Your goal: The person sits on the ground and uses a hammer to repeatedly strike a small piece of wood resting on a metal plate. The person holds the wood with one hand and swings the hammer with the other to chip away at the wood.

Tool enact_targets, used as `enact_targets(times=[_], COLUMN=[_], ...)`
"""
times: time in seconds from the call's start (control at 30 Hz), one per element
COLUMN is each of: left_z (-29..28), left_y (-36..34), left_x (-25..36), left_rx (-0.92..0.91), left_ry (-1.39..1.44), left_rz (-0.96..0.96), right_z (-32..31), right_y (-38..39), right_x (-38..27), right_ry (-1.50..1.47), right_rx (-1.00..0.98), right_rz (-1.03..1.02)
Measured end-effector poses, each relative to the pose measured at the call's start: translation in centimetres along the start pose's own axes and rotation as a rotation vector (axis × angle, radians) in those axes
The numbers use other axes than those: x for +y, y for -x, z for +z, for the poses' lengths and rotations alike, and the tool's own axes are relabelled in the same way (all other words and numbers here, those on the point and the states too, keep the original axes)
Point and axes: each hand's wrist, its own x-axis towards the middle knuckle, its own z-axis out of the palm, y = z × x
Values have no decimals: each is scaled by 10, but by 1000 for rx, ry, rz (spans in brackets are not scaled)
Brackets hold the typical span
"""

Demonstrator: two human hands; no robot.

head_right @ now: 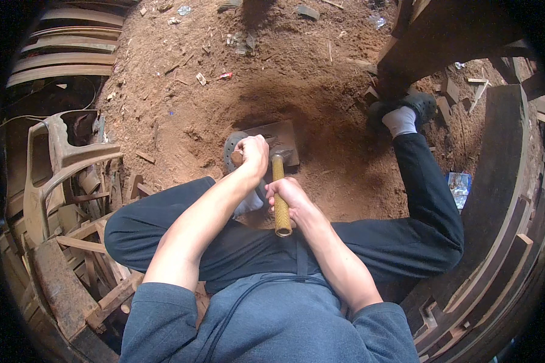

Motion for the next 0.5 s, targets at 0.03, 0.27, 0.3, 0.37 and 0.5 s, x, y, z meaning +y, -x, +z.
enact_targets(times=[0.03,0.27,0.3,0.37,0.5], left_z=[-7,-28,-25,-18,-2], left_y=[-8,-46,-49,-47,-22], left_x=[-1,-31,-34,-30,2], left_rx=[-128,-527,-542,-418,-49], left_ry=[51,388,260,277,-162], left_rz=[17,178,305,184,41], right_z=[1,-1,-2,-3,-2], right_y=[-1,2,3,3,1], right_x=[2,-2,-4,-9,-12], right_ry=[-4,-41,-59,-90,-100], right_rx=[0,-27,-33,-30,-10], right_rz=[-20,-21,-16,-7,-2])
